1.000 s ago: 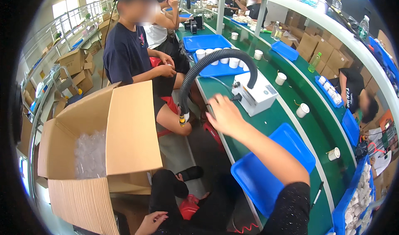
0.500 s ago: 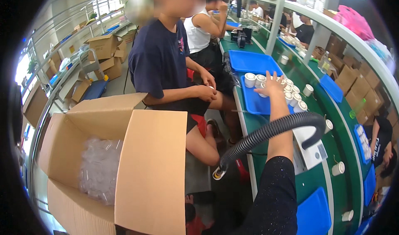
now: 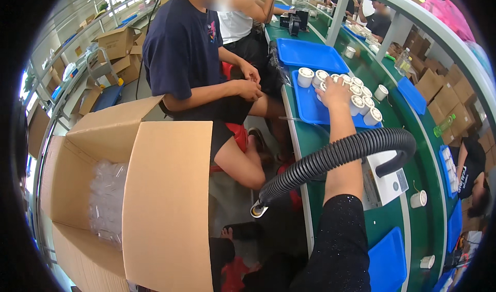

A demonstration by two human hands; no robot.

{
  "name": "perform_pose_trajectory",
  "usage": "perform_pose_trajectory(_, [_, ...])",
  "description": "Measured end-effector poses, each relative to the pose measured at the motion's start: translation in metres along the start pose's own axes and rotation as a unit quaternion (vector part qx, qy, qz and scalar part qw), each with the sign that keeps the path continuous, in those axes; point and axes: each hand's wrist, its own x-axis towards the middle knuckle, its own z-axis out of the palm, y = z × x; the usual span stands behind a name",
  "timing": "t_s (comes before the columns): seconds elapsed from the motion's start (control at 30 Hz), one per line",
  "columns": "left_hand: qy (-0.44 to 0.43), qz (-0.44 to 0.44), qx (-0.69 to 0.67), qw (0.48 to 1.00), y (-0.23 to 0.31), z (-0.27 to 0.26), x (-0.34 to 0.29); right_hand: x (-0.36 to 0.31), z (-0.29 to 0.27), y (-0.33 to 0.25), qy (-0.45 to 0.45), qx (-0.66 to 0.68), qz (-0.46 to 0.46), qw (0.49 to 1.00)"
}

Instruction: The person assembles small white cylindrical electronic components by inserting clear plastic casings over them. They pick up the components from a blue tray, fit the casings, and place the finished units back into the tray. The process is repeated continuously in a factory setting.

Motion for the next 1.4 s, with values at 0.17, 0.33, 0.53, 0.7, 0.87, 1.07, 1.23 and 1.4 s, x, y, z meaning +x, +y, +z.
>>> perform_pose_trajectory(0.17, [-0.026, -0.009, -0.025, 0.999, 0.016, 0.0, -0.002, -0.008, -0.006, -0.004, -0.01, -0.019, 0.026, 0.999])
perform_pose_trajectory(0.33, [-0.017, -0.001, -0.032, 0.999, -0.009, -0.007, 0.004, -0.017, -0.01, 0.0, -0.01, 0.004, 0.031, 0.999])
perform_pose_trajectory(0.53, [-0.011, 0.072, 0.042, 0.996, -0.024, -0.018, 0.012, -0.022, -0.013, -0.006, -0.034, -0.045, 0.019, 0.998])
perform_pose_trajectory(0.7, [-0.032, 0.043, -0.047, 0.997, -0.043, -0.023, 0.019, -0.023, -0.014, 0.001, -0.044, -0.075, 0.018, 0.996])
perform_pose_trajectory(0.87, [0.009, -0.062, -0.063, 0.996, -0.051, -0.033, 0.015, -0.025, -0.001, 0.006, 0.009, -0.046, -0.007, 0.999])
perform_pose_trajectory(1.07, [0.002, 0.045, -0.028, 0.999, -0.042, -0.028, 0.02, -0.029, 0.009, 0.009, 0.055, 0.011, 0.007, 0.998])
perform_pose_trajectory(1.23, [0.0, 0.023, -0.019, 1.0, -0.046, -0.031, 0.022, -0.031, 0.007, 0.011, 0.097, 0.047, -0.06, 0.992])
perform_pose_trajectory(1.4, [-0.001, 0.011, -0.01, 1.0, -0.047, -0.032, 0.022, -0.034, -0.002, 0.002, 0.08, 0.078, -0.068, 0.991])
